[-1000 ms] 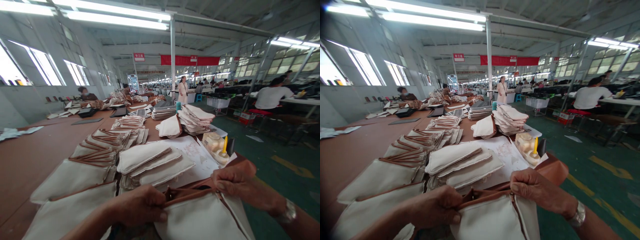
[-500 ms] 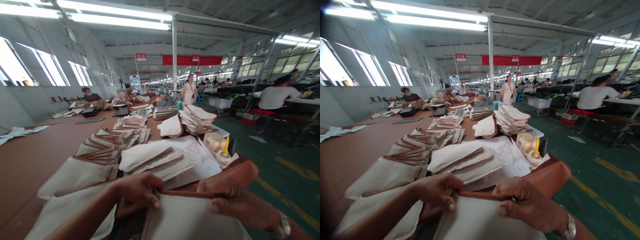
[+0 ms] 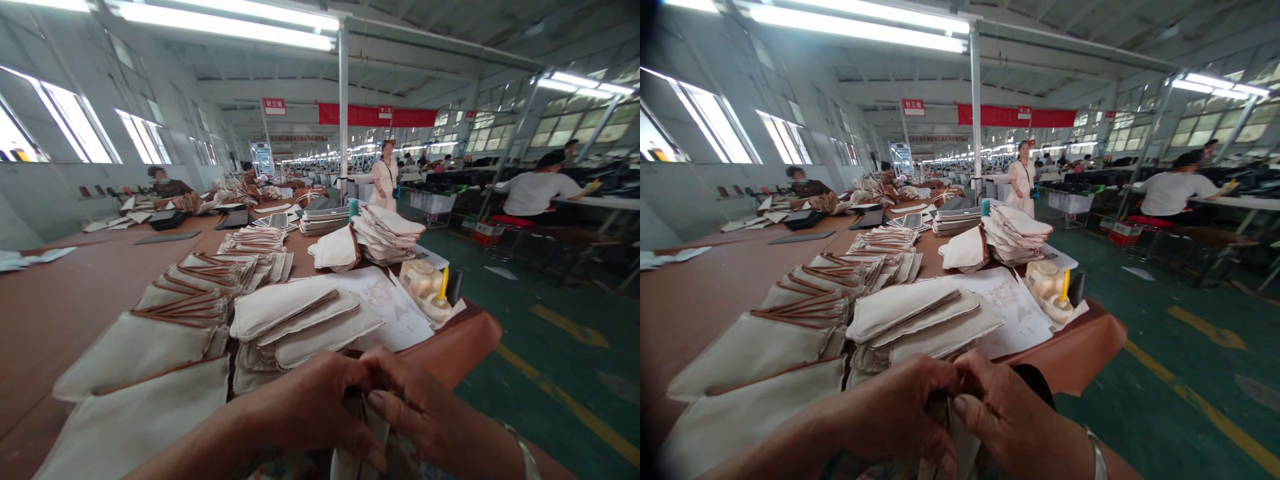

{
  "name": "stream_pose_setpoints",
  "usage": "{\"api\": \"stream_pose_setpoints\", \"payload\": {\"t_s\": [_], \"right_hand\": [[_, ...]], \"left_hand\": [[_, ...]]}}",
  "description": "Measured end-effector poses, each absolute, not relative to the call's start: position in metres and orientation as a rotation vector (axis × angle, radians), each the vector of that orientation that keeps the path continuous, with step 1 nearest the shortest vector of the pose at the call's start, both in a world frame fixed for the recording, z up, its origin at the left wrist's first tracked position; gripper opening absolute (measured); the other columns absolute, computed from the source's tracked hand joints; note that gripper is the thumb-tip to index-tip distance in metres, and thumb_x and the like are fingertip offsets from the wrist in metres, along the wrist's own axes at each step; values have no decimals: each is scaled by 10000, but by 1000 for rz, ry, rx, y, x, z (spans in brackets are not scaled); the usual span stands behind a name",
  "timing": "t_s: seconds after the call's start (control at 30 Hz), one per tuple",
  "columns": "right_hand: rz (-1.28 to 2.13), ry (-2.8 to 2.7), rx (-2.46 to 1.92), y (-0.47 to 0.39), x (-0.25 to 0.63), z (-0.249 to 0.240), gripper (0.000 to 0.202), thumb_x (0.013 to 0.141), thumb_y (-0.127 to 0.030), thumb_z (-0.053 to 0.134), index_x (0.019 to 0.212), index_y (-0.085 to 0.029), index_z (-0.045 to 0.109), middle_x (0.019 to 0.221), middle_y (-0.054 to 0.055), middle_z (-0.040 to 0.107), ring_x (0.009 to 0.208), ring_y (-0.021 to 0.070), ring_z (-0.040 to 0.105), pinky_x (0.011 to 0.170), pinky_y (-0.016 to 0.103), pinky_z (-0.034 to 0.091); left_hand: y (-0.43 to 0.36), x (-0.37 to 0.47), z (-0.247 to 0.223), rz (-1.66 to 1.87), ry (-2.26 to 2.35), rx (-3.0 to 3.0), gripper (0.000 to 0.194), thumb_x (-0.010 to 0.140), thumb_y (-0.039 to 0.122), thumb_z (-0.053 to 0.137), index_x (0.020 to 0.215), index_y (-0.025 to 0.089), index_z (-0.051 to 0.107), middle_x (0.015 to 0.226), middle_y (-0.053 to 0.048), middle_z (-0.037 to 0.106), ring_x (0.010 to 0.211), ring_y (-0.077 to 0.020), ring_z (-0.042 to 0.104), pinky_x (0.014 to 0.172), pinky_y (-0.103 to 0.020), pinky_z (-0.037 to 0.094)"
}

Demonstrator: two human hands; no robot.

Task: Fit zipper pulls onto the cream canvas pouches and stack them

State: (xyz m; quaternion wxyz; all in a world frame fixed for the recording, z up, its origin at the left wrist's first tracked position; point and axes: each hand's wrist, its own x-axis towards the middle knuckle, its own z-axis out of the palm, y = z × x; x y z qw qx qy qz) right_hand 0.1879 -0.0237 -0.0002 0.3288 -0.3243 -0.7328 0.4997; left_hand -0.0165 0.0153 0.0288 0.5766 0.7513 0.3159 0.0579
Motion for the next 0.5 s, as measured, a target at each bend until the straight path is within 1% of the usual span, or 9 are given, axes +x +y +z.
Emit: {"api": "stream_pose_setpoints", "payload": {"t_s": [0.07,0.13,0.17,0.27,0.37,0.43,0.5], "right_hand": [[1154,-1942,-907,-28,179,-8,187,994,-314,464,1006,-172,584,982,61,645,905,200,592,794,311,466],[1049,-1942,-912,-30,175,-18,195,989,-300,449,938,-176,591,980,71,645,943,213,586,788,310,462],[1001,-1941,-903,-31,173,-23,190,978,-295,455,906,-179,587,976,75,644,950,219,582,777,310,460],[869,-1946,-890,-31,172,-32,139,930,-276,491,835,-192,548,888,63,629,860,212,579,711,303,452],[753,-1997,-924,-31,174,-36,78,889,-244,508,822,-203,510,770,36,594,729,193,547,634,291,433],[690,-2038,-923,-31,175,-36,60,888,-233,493,834,-207,504,750,37,594,721,198,543,622,293,431],[658,-2057,-897,-31,176,-36,78,906,-225,469,841,-209,509,763,48,610,769,211,569,652,303,443]], "left_hand": [[18,-21,28,162,806,1771,522,537,484,888,878,159,664,735,63,536,630,-92,391,486,-173,279],[21,-27,28,159,885,1758,538,485,454,911,836,161,627,685,76,496,607,-85,361,469,-171,267],[22,-29,27,145,905,1737,532,485,449,911,822,161,617,664,79,484,592,-82,356,465,-172,264],[22,-31,25,94,895,1642,457,589,489,848,812,160,622,624,66,492,545,-85,401,465,-184,280],[20,-31,22,92,852,1609,377,695,498,764,787,160,626,620,49,496,547,-98,436,478,-197,296],[18,-30,21,98,819,1623,317,746,459,717,768,159,616,615,53,466,544,-92,408,478,-201,278],[17,-30,21,126,798,1672,242,774,385,679,746,158,600,612,60,419,549,-83,353,476,-203,249]]}}
